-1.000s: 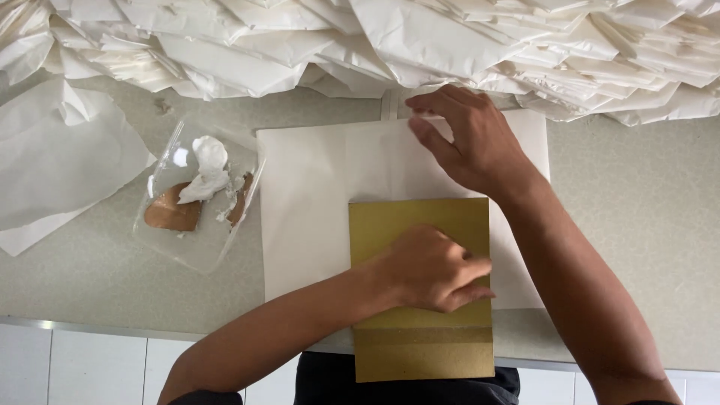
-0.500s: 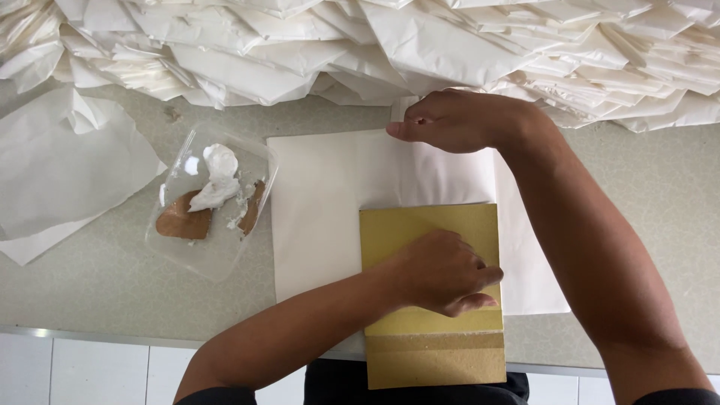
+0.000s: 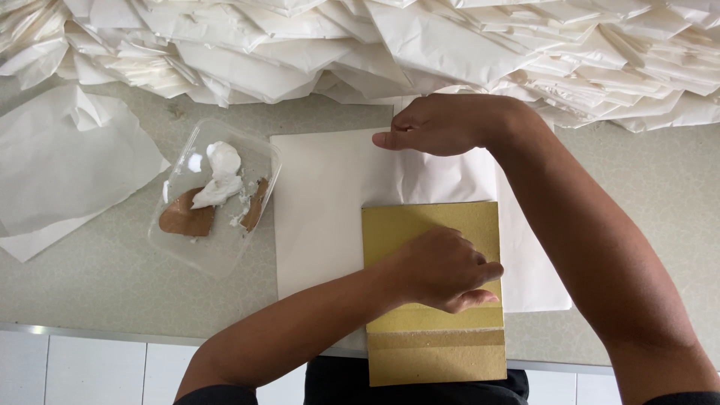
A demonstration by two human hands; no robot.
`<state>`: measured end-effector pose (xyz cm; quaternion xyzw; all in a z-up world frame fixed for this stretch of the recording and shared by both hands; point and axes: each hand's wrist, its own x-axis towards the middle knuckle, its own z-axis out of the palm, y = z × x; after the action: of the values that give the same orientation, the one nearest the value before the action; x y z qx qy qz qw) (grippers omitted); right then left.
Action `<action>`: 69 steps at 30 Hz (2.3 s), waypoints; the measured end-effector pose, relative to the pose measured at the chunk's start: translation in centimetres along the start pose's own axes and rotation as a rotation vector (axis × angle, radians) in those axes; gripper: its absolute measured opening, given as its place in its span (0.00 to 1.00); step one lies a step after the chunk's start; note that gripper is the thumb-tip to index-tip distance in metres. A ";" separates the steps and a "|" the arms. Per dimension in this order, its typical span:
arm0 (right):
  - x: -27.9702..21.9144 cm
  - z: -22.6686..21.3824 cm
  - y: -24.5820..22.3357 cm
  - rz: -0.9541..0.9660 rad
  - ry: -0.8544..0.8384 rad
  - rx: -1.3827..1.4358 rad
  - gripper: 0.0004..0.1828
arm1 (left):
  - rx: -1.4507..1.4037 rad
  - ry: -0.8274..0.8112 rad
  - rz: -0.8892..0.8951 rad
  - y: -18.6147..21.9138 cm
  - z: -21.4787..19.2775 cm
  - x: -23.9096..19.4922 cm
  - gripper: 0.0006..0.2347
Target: Applying adhesive with a cardboard scrap and folding paper around a template to create a package
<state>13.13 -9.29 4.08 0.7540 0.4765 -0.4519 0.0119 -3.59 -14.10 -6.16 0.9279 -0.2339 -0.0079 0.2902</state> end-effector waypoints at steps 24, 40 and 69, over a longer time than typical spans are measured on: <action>-0.6 2.0 -1.8 -0.026 -0.063 -0.199 0.42 | 0.040 0.021 -0.034 0.2 0.6 0.0 0.13; -3.3 0.1 -3.4 0.123 -0.074 -0.244 0.46 | -0.029 -0.003 -0.030 0.1 -0.1 -0.2 0.14; -4.7 0.6 -2.0 -0.058 -0.097 -0.195 0.25 | 0.021 0.005 -0.064 0.6 0.0 -0.3 0.12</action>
<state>10.63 -11.81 7.75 0.7123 0.5386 -0.4398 0.0953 -4.09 -14.43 -5.83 0.9379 -0.2034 -0.0123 0.2807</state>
